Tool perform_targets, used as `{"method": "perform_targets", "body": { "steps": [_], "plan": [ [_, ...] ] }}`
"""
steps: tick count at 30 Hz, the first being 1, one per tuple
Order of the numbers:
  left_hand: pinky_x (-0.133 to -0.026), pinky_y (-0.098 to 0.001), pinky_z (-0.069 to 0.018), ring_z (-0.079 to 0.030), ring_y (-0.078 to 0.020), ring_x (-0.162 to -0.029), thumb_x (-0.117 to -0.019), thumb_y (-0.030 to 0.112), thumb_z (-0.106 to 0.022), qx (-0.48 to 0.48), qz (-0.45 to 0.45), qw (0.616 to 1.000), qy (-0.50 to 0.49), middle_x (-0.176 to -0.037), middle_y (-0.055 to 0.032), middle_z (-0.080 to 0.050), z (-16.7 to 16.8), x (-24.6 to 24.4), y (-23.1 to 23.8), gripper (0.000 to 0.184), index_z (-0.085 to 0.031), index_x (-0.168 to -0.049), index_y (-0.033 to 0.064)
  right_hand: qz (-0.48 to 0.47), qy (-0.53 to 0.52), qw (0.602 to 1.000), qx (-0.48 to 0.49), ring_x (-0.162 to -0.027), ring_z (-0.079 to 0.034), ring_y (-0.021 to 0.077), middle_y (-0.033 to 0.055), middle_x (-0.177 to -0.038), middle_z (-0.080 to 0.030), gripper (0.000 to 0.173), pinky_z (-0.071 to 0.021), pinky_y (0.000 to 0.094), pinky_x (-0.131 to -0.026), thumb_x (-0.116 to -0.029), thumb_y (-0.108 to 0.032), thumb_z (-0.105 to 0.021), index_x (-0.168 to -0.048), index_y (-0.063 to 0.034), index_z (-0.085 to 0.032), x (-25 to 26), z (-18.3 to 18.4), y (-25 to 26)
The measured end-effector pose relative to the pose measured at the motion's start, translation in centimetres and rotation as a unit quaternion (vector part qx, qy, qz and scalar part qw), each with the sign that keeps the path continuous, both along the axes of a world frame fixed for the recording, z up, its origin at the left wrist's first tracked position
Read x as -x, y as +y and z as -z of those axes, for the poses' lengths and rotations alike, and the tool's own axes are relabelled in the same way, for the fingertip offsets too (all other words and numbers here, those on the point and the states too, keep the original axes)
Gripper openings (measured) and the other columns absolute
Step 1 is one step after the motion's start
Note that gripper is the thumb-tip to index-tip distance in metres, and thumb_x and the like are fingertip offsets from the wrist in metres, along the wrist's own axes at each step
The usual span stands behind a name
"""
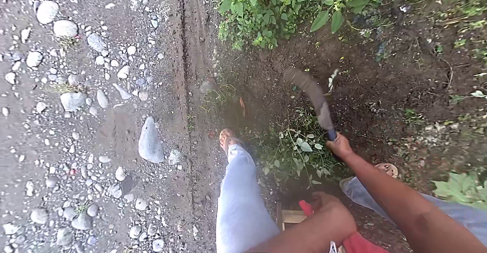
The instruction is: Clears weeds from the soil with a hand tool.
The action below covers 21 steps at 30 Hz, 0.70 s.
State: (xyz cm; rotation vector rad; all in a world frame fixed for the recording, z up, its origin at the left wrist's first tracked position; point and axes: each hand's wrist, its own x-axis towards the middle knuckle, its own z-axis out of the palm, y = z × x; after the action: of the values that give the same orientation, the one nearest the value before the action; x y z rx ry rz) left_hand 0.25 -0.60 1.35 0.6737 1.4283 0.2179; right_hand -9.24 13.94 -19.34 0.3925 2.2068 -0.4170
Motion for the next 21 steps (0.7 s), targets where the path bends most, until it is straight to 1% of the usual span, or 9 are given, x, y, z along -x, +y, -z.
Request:
{"method": "perform_targets", "body": {
  "steps": [2, 4, 7, 11, 14, 15, 16, 18, 21],
  "plan": [
    [-0.103, -0.0634, -0.0430, -0.057, -0.0417, -0.128, -0.1076, 0.014, -0.045, 0.005, 0.006, 1.000, -0.025, -0.135, -0.0272, -0.060, -1.2, 1.0, -0.6, 0.035, -0.061, -0.126, -0.0114, -0.147, -0.091, 0.980, -0.096, -0.120, -0.063, 0.0479, 0.0293, -0.129, -0.065, 0.052, -0.0493, 0.0676, -0.098, -0.0946, -0.016, -0.069, -0.143, -0.0030, -0.055, -0.3, -1.1, 1.9],
    [-0.106, -0.0642, -0.0392, -0.053, -0.0422, -0.135, -0.1085, 0.013, -0.041, 0.018, 0.009, 0.999, -0.042, -0.142, -0.0279, -0.056, -2.1, 1.6, -0.9, 0.038, -0.056, -0.133, -0.0123, -0.220, -0.084, 0.962, -0.139, -0.119, -0.063, 0.0527, 0.0310, -0.128, -0.065, 0.054, -0.0488, 0.0712, -0.094, -0.0959, -0.017, -0.068, -0.147, -0.0060, -0.053, 1.2, -2.8, 3.1],
    [-0.104, -0.0652, -0.0410, -0.053, -0.0439, -0.133, -0.1083, 0.013, -0.042, 0.009, 0.013, 0.999, -0.039, -0.141, -0.0289, -0.056, -2.3, 1.4, -0.9, 0.038, -0.056, -0.133, -0.0126, -0.266, -0.037, 0.951, -0.152, -0.115, -0.065, 0.0526, 0.0307, -0.122, -0.068, 0.049, -0.0489, 0.0707, -0.091, -0.0971, -0.018, -0.067, -0.144, -0.0076, -0.055, 4.8, -5.1, 2.9],
    [-0.102, -0.0644, -0.0436, -0.057, -0.0432, -0.129, -0.1086, 0.016, -0.042, 0.020, 0.045, 0.999, -0.012, -0.138, -0.0271, -0.059, -2.1, 1.1, -0.2, 0.039, -0.056, -0.133, -0.0109, -0.138, 0.022, 0.987, -0.079, -0.117, -0.064, 0.0486, 0.0310, -0.122, -0.067, 0.050, -0.0474, 0.0683, -0.097, -0.0966, -0.019, -0.070, -0.141, -0.0015, -0.056, 6.8, -5.1, -0.1],
    [-0.095, -0.0618, -0.0483, -0.062, -0.0400, -0.118, -0.1056, 0.019, -0.051, 0.008, -0.012, 1.000, 0.000, -0.126, -0.0249, -0.064, -0.1, 0.0, 0.0, 0.033, -0.064, -0.118, -0.0078, 0.037, 0.053, 0.996, 0.053, -0.086, -0.069, 0.0335, 0.0231, -0.104, -0.068, 0.050, -0.0568, 0.0532, -0.082, -0.0918, -0.011, -0.072, -0.136, 0.0032, -0.054, 4.2, -1.9, -2.2],
    [-0.092, -0.0603, -0.0494, -0.063, -0.0387, -0.113, -0.1045, 0.020, -0.054, 0.001, -0.026, 1.000, 0.001, -0.121, -0.0240, -0.065, 0.3, -0.2, -0.1, 0.030, -0.065, -0.114, -0.0067, 0.055, 0.037, 0.995, 0.071, -0.083, -0.069, 0.0307, 0.0214, -0.103, -0.067, 0.050, -0.0579, 0.0502, -0.079, -0.0913, -0.010, -0.072, -0.136, 0.0038, -0.053, 3.0, -0.8, -2.2],
    [-0.091, -0.0597, -0.0497, -0.064, -0.0381, -0.112, -0.1039, 0.020, -0.056, -0.003, -0.030, 1.000, 0.002, -0.120, -0.0235, -0.065, 0.5, -0.2, -0.1, 0.029, -0.066, -0.112, -0.0060, 0.026, 0.011, 0.998, 0.056, -0.087, -0.069, 0.0330, 0.0228, -0.106, -0.068, 0.050, -0.0572, 0.0524, -0.082, -0.0904, -0.010, -0.071, -0.136, 0.0042, -0.055, 1.9, -0.2, -1.7],
    [-0.091, -0.0598, -0.0498, -0.064, -0.0385, -0.112, -0.1041, 0.019, -0.055, -0.003, -0.025, 1.000, 0.005, -0.120, -0.0239, -0.065, 0.5, -0.1, -0.2, 0.029, -0.066, -0.113, -0.0061, -0.145, -0.086, 0.984, -0.050, -0.116, -0.066, 0.0434, 0.0268, -0.126, -0.066, 0.049, -0.0512, 0.0642, -0.097, -0.0936, -0.017, -0.070, -0.139, -0.0008, -0.057, 1.0, -0.8, 0.5],
    [-0.092, -0.0626, -0.0494, -0.063, -0.0411, -0.113, -0.1035, 0.017, -0.056, -0.004, -0.007, 1.000, 0.009, -0.121, -0.0260, -0.064, 0.1, 0.1, -0.4, 0.028, -0.066, -0.113, -0.0072, -0.307, -0.128, 0.932, -0.140, -0.119, -0.063, 0.0507, 0.0282, -0.129, -0.066, 0.055, -0.0494, 0.0711, -0.094, -0.0939, -0.018, -0.070, -0.146, -0.0101, -0.055, 1.2, -3.6, 4.6]
  ]
}}
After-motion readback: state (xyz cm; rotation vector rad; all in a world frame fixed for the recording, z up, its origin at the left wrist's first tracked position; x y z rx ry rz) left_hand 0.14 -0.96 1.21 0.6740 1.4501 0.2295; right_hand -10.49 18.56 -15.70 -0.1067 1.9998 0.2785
